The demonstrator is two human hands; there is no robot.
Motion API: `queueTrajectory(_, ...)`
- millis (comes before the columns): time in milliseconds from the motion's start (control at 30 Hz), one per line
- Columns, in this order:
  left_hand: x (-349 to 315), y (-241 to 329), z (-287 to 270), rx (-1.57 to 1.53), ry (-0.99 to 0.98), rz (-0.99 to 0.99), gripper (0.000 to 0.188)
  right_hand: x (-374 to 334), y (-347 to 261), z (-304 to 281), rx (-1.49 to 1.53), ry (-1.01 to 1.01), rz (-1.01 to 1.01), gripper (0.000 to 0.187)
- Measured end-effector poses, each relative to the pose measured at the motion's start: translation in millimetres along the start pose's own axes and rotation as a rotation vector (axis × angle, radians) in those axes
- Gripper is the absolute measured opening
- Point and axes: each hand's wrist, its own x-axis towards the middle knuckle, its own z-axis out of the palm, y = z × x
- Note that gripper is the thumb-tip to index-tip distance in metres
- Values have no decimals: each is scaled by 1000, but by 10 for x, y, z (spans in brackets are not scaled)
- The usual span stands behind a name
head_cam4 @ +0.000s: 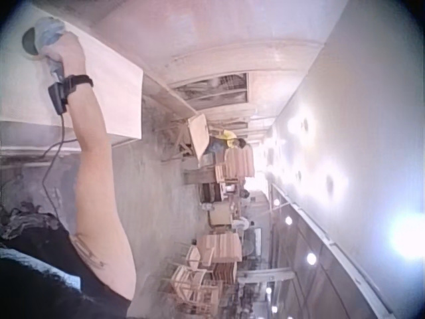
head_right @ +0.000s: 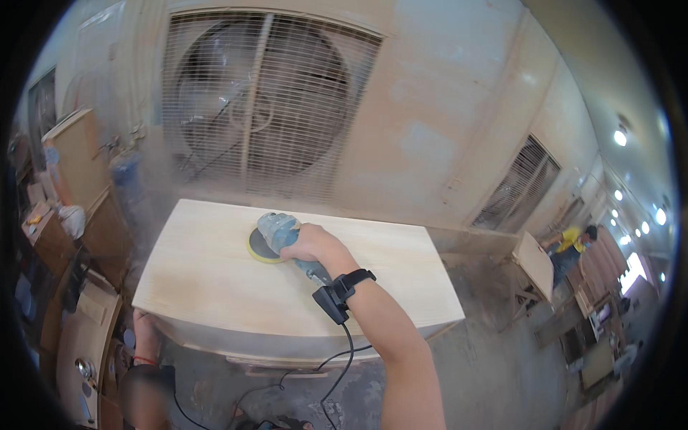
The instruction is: Sanding the surface of a wooden box with a power sander.
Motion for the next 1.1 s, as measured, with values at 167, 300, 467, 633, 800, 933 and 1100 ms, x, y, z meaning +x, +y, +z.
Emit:
queueTrajectory(167, 19, 5, -79, 55, -43, 49, 44, -319, 715, -213, -14, 80, 130, 73)
queueTrajectory(300, 174, -171, -342, 15, -91, 42, 47, -604, 1322, -389, 22, 103, 205, 78)
queueTrajectory(467, 118, -36, -160, 84, -9, 12, 53, -981, 2166, -590, 25, 212, 362, 80)
queueTrajectory(633, 185, -188, -411, 103, -37, 23, 54, -1405, 2894, -769, 19, 324, 522, 75)
queueTrajectory(800, 174, -205, -413, -31, 54, -45, 59, -1768, 3328, -814, -15, 332, 622, 74)
queueTrajectory(933, -12, 149, 50, 54, 28, -9, 58, -1896, 3071, -789, 28, 323, 547, 67)
queueTrajectory(1100, 19, 44, 3, 2, 10, -50, 53, -1504, 2123, -666, 7, 239, 460, 66)
